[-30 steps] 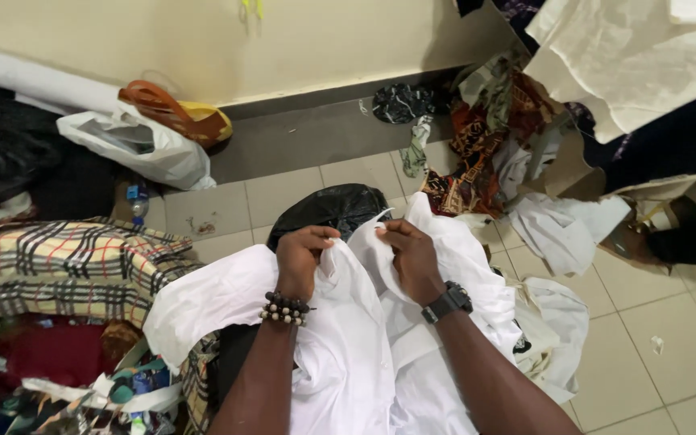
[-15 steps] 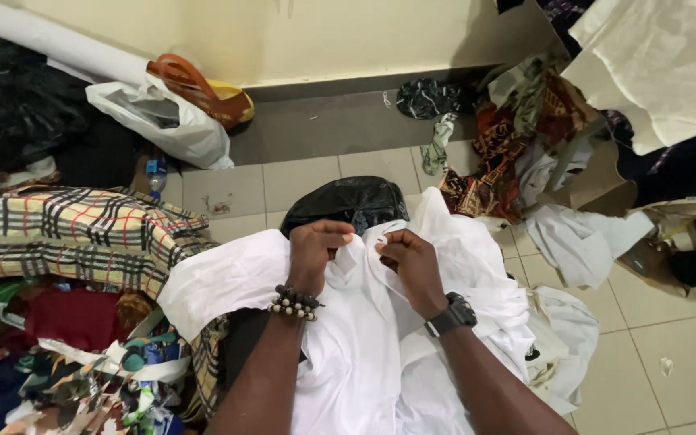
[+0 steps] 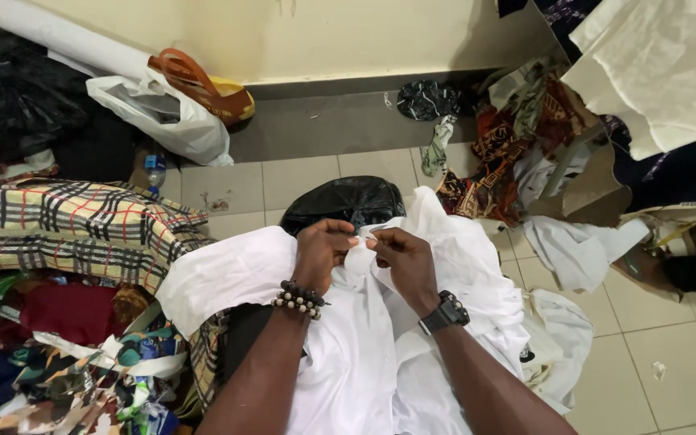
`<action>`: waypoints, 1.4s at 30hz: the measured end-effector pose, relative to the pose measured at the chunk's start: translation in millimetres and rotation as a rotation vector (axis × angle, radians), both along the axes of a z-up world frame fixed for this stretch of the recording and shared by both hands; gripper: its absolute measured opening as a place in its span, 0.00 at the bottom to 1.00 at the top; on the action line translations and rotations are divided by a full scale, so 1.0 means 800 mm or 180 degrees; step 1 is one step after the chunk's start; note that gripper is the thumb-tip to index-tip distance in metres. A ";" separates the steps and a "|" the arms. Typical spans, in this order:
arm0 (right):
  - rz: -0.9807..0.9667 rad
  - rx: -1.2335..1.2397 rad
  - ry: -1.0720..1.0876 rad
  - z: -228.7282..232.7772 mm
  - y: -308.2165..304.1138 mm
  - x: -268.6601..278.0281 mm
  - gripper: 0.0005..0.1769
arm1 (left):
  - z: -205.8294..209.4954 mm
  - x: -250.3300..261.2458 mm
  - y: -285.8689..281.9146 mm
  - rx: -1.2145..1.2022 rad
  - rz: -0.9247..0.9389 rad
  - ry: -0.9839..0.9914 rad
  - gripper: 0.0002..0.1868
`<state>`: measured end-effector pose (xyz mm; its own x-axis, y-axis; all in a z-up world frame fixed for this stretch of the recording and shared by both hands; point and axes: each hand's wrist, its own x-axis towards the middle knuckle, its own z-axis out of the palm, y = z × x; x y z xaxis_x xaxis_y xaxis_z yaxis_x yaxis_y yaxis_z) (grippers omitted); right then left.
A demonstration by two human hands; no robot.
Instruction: Searching through a laundry bag and examining a white dress shirt.
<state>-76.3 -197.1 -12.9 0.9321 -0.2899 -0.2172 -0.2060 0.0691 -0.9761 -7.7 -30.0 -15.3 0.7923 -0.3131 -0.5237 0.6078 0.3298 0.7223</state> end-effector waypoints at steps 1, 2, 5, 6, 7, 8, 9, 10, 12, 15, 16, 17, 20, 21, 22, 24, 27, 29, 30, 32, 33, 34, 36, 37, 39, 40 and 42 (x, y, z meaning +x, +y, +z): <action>0.0091 0.0020 0.0060 0.004 -0.001 0.000 0.11 | 0.003 0.000 0.000 0.0021 0.0003 -0.0044 0.09; 0.0184 0.0041 0.0120 0.008 -0.002 0.000 0.11 | 0.005 -0.001 0.001 0.0043 0.0008 -0.0088 0.08; 0.0313 -0.0073 0.0011 0.012 -0.004 -0.001 0.12 | -0.007 0.000 0.005 0.0015 -0.0086 -0.0191 0.07; 0.0317 -0.0075 0.0007 0.014 -0.004 -0.001 0.12 | -0.008 0.001 0.005 0.0013 -0.0082 -0.0195 0.07; 0.0394 -0.0163 -0.0085 0.016 -0.004 -0.001 0.12 | -0.010 0.002 0.005 -0.0003 -0.0141 -0.0176 0.08; 0.0472 -0.0251 -0.0174 0.018 -0.004 -0.002 0.11 | -0.011 0.002 0.004 -0.0019 -0.0201 -0.0155 0.08; 0.0476 -0.0253 -0.0175 0.019 -0.004 -0.002 0.11 | -0.012 0.002 0.004 -0.0021 -0.0197 -0.0156 0.08; 0.0523 -0.0370 -0.0218 0.020 -0.004 -0.003 0.10 | -0.014 0.002 0.004 0.0003 -0.0191 -0.0113 0.08; 0.0575 -0.0496 -0.0254 0.024 -0.004 -0.003 0.09 | -0.016 0.002 0.005 0.0018 -0.0181 -0.0062 0.08; 0.0790 -0.0693 -0.0563 0.034 -0.006 -0.006 0.10 | -0.021 0.002 0.005 0.0008 -0.0130 0.0019 0.08; 0.0928 -0.0705 -0.0590 0.037 -0.007 -0.006 0.11 | -0.024 0.001 0.006 -0.0010 -0.0140 0.0024 0.08; 0.1067 -0.0716 -0.0616 0.041 -0.007 -0.007 0.11 | -0.026 0.001 0.007 -0.0028 -0.0150 0.0029 0.07; 0.1013 -0.0171 -0.0426 0.018 -0.022 0.001 0.11 | -0.033 0.004 0.006 0.0000 -0.0318 -0.0308 0.06; 0.1010 -0.0166 -0.0423 0.019 -0.023 0.002 0.11 | -0.032 0.003 0.005 0.0004 -0.0321 -0.0304 0.06; 0.0905 0.0006 -0.0070 0.020 -0.025 0.002 0.11 | -0.031 0.001 0.004 -0.0016 -0.0409 -0.0532 0.06; 0.0797 0.0186 0.0262 0.023 -0.025 0.003 0.12 | -0.030 0.000 0.003 -0.0025 -0.0502 -0.0777 0.06; 0.0839 0.0218 0.0154 0.025 -0.022 0.006 0.11 | -0.033 0.004 0.002 -0.0133 -0.0550 -0.1070 0.07; 0.0896 -0.0017 0.0101 0.024 -0.020 0.002 0.11 | -0.039 0.003 0.003 -0.0061 -0.0518 -0.1032 0.07; 0.0893 -0.0009 0.0105 0.023 -0.018 0.001 0.11 | -0.035 0.000 0.004 -0.0055 -0.0522 -0.1026 0.07; 0.0812 0.0103 0.0014 0.022 -0.015 -0.001 0.11 | -0.027 -0.003 0.005 0.0096 -0.0479 -0.0783 0.07; 0.0810 0.0104 0.0010 0.024 -0.014 -0.002 0.11 | -0.023 -0.003 0.006 0.0097 -0.0481 -0.0786 0.07; 0.0783 -0.0035 0.0020 0.026 -0.012 -0.004 0.11 | -0.020 -0.005 0.007 0.0099 -0.0484 -0.0667 0.07; 0.0757 -0.0177 0.0024 0.029 -0.009 -0.005 0.10 | -0.012 -0.004 0.009 0.0100 -0.0485 -0.0554 0.06; 0.0748 -0.0317 -0.0018 0.029 -0.009 -0.004 0.10 | -0.009 -0.001 0.009 0.0098 -0.0487 -0.0475 0.07; 0.0743 -0.0471 -0.0015 0.028 -0.007 -0.008 0.10 | -0.009 -0.002 0.010 0.0073 -0.0487 -0.0354 0.07; 0.0721 -0.0465 -0.0044 0.027 -0.007 -0.009 0.10 | -0.011 -0.002 0.010 0.0117 -0.0493 -0.0328 0.07; 0.0701 -0.0481 -0.0061 0.027 -0.008 -0.011 0.10 | -0.015 0.000 0.007 0.0136 -0.0497 -0.0294 0.08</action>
<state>-84.8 -203.6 8.6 0.9798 -0.1076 -0.1686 -0.1813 -0.1221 -0.9758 -7.9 -24.7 -27.6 0.7811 -0.4152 -0.4663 0.5796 0.2044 0.7889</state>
